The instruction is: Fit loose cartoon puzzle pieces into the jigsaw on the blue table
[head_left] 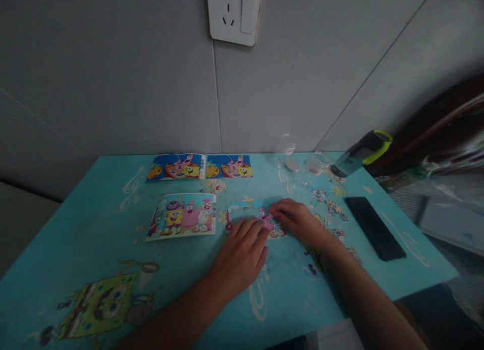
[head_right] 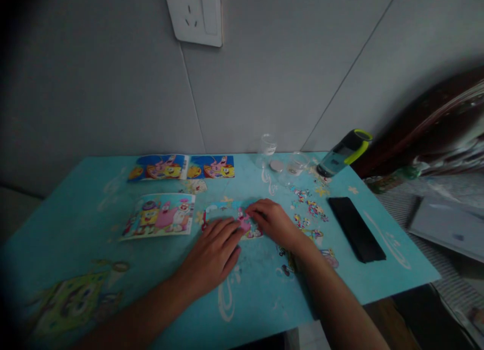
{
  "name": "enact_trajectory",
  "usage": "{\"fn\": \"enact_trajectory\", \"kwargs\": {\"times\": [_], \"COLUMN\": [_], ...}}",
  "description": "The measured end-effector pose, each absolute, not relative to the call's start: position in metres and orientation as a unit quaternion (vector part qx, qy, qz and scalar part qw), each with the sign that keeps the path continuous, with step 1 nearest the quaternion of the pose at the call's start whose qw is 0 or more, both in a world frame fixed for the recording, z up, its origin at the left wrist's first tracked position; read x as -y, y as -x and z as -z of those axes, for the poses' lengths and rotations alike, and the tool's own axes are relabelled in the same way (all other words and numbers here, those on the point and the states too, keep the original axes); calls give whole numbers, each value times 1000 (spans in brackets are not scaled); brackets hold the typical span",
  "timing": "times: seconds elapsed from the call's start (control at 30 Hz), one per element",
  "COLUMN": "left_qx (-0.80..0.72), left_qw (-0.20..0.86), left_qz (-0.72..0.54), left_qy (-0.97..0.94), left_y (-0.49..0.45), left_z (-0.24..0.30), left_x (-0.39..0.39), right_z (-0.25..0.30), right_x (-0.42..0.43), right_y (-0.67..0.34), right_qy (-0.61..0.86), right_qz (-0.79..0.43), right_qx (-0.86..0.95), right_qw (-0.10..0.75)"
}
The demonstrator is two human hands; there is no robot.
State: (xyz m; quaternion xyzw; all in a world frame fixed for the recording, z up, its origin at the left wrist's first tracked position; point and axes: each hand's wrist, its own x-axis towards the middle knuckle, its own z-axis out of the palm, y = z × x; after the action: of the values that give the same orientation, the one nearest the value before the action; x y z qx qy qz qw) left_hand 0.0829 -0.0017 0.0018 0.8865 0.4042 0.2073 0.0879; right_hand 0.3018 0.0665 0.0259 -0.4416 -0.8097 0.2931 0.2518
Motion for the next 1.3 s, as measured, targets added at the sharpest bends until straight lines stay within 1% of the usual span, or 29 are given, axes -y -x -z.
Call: {"fn": "enact_trajectory", "kwargs": {"times": [0.13,0.23,0.33,0.47,0.7,0.9,1.3], "left_qx": [-404,-406,-408,-408,-403,-409,-405], "left_qw": [82,84,86,86,83,85,87], "left_qz": [-204,-200,-201,-206,-215,-204,-198], "left_qy": [-888,-888,-886,-885,-886,-885,-888], "left_y": [-84,-84,-85,-85,-85,-84,-83], "left_z": [-3,-4,-5,-4,-3,-7,-6], "left_x": [2,1,1,2,2,2,1], "right_z": [-22,-19,-19,-18,-16,-17,-18], "right_x": [-72,-73,-70,-66,-66,-67,-66], "right_y": [-301,-305,-307,-303,-304,-305,-305], "right_qy": [427,451,474,466,473,471,476], "right_qz": [-254,-220,-205,-220,-241,-250,-271], "right_qx": [827,818,813,823,815,813,794], "right_qw": [263,281,268,238,234,235,263]}}
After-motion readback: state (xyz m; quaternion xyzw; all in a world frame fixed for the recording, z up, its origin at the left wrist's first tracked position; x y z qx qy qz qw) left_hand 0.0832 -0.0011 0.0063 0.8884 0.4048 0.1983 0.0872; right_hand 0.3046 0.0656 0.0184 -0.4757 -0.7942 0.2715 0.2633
